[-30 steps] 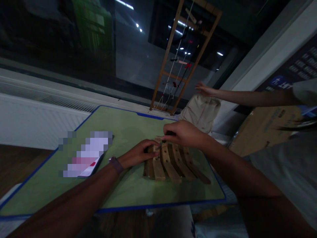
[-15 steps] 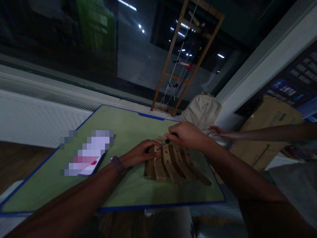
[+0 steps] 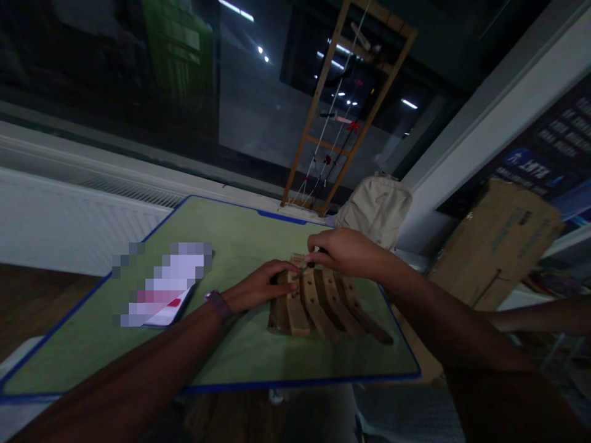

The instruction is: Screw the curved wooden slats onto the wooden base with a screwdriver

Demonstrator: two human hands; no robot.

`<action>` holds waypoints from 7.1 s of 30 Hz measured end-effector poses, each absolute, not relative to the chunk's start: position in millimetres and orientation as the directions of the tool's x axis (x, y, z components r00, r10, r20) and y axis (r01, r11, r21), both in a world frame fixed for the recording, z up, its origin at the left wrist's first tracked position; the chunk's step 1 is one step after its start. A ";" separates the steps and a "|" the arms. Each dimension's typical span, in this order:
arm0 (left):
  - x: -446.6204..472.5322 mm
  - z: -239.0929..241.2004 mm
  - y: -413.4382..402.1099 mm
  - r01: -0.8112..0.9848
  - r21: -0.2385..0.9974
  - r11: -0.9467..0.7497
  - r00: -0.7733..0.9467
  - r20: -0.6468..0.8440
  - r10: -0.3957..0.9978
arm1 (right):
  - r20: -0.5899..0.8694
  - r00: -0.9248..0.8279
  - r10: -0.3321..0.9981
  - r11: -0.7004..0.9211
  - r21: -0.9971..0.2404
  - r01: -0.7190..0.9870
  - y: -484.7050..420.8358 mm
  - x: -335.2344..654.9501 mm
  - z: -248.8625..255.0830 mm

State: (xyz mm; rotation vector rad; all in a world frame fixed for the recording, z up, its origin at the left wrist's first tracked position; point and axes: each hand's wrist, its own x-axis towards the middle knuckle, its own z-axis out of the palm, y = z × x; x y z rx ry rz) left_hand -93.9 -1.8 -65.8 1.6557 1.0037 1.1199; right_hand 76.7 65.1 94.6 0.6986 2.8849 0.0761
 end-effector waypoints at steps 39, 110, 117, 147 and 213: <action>-94.0 -70.1 0.3 0.164 0.934 -0.318 0.265 0.269 0.926 | -0.163 -0.929 0.332 0.942 0.012 0.334 59.2 71.5 99.6; -93.9 -78.3 3.3 0.181 0.926 -0.331 0.227 0.289 0.930 | -0.078 -0.899 0.430 0.901 0.106 0.422 50.5 73.7 89.4; -93.6 -77.1 2.2 0.171 0.937 -0.306 0.223 0.265 0.938 | -0.091 -0.922 0.375 0.924 0.121 0.364 54.8 74.1 92.6; -94.0 -77.7 -0.2 0.163 0.952 -0.258 0.205 0.223 0.953 | -0.057 -0.891 0.450 0.885 0.166 0.436 49.7 73.1 87.1; -101.3 -78.4 1.2 0.287 0.892 -0.348 0.288 0.266 0.920 | -0.014 -0.879 0.477 0.867 0.170 0.468 52.1 78.1 88.2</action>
